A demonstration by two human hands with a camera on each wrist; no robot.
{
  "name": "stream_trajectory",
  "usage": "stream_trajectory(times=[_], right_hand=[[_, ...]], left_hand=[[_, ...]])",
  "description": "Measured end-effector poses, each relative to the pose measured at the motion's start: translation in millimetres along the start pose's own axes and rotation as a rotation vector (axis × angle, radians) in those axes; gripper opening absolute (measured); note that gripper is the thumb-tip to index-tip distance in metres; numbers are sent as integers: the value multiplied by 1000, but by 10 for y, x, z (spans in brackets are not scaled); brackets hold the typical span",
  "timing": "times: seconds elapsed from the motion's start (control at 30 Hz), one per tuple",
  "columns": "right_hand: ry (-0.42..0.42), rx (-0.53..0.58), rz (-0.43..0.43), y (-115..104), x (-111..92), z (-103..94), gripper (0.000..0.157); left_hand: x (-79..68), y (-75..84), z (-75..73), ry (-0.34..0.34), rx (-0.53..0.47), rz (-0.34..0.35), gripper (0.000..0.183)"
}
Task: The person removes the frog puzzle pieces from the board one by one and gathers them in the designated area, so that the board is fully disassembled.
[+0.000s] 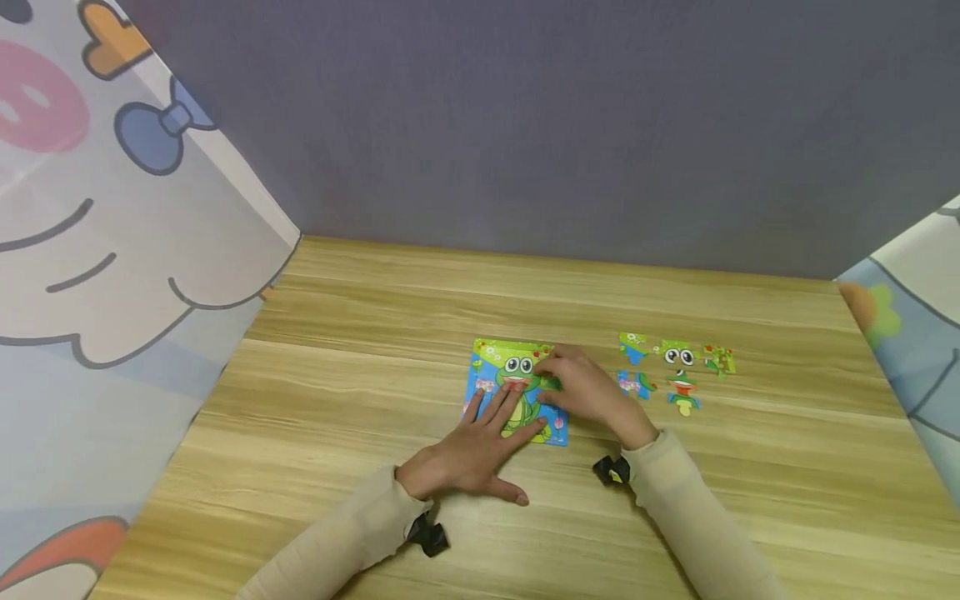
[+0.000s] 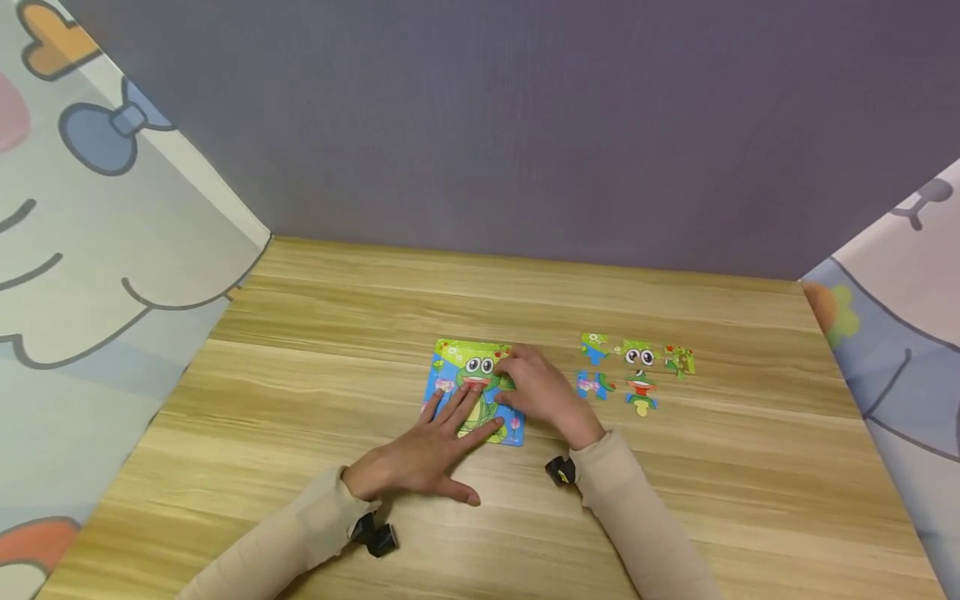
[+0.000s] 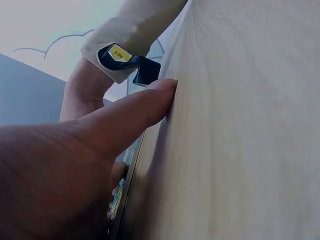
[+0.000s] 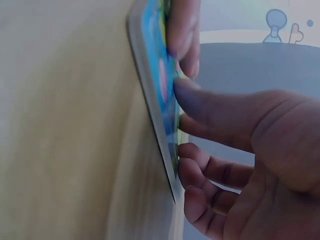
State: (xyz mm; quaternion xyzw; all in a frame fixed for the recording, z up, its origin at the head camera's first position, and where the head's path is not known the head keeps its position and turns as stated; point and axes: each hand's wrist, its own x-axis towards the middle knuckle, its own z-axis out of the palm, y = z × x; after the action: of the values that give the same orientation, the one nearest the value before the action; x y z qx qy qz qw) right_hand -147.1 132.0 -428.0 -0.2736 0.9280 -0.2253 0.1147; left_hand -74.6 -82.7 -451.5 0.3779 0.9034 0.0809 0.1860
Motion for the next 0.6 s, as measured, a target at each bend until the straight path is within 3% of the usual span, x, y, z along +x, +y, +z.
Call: stream_trajectory(times=[0.6], right_hand=[[-20, 82, -4, 15, 21, 56, 19]], left_hand=[[6, 4, -14, -39, -2, -18, 104]])
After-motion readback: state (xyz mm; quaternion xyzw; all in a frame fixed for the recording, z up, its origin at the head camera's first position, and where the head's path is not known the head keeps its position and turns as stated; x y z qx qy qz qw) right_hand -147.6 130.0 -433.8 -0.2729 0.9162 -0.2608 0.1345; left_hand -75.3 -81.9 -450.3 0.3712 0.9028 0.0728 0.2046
